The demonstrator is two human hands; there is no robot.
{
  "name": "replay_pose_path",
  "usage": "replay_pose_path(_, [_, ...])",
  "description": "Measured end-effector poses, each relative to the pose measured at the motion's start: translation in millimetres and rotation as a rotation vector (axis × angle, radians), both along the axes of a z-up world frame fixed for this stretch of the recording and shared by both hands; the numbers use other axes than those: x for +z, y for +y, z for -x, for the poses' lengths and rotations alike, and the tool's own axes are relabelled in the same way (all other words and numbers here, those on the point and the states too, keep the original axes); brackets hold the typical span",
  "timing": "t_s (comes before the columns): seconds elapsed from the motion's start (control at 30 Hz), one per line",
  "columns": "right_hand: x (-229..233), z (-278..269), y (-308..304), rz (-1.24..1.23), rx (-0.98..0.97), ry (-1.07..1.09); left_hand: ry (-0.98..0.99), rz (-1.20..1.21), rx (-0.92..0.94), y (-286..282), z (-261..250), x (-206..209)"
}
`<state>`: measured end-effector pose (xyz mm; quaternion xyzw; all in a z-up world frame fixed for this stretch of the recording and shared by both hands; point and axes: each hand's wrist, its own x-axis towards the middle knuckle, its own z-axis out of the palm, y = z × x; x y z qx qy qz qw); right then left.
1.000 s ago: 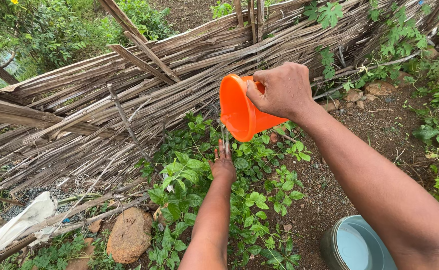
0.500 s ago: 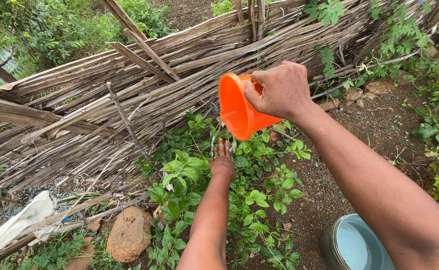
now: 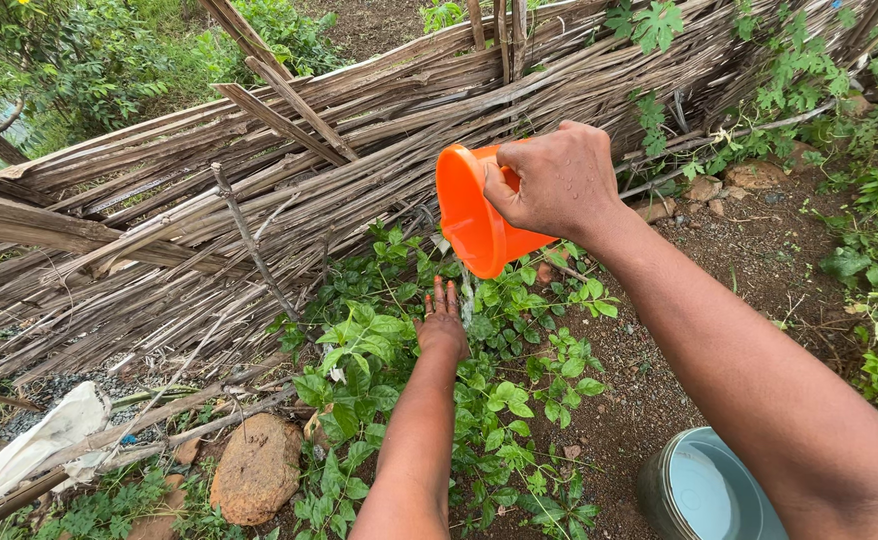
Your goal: The person waters a potted plant using a mug, scoops water from a bucket into the mug, and pours water over garden plants while touching the leaves by hand.
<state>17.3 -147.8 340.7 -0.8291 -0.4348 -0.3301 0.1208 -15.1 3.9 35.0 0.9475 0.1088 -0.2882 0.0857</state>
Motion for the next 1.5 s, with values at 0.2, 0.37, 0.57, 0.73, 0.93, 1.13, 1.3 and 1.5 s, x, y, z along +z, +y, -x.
replay_pose_path(0.2, [-1.6, 4.2, 3.6, 0.001, 0.005, -0.003, -0.015, -0.007, 0.01, 1.0, -2.6, -9.3])
replay_pose_path(0.37, [-2.2, 6.4, 7.0, 0.006, 0.02, -0.042, 0.007, 0.007, 0.032, -0.7, 0.7, 0.6])
replay_pose_path(0.57, [-3.8, 10.3, 11.9, -0.005, 0.058, -0.066, 0.013, -0.003, 0.01, 0.2, 0.7, -2.8])
replay_pose_path(0.73, [-4.8, 14.2, 15.8, 0.029, 0.052, -0.073, 0.034, -0.003, 0.003, 1.7, -3.4, -11.7])
replay_pose_path(0.93, [-4.3, 20.2, 19.3, 0.025, 0.051, -0.107, 0.021, 0.02, 0.019, 3.1, 2.3, -6.1])
replay_pose_path(1.13, [-3.4, 24.2, 20.0, 0.017, 0.059, -0.115, -0.041, 0.024, 0.037, 4.4, 7.4, -7.5])
replay_pose_path(1.3, [-3.0, 29.3, 20.5, -0.004, 0.072, -0.161, -0.007, 0.039, 0.045, 4.8, 11.4, -1.2])
replay_pose_path(1.5, [-4.2, 35.2, 21.0, 0.008, 0.077, -0.127, 0.009, 0.05, 0.043, 5.8, 14.0, -0.1])
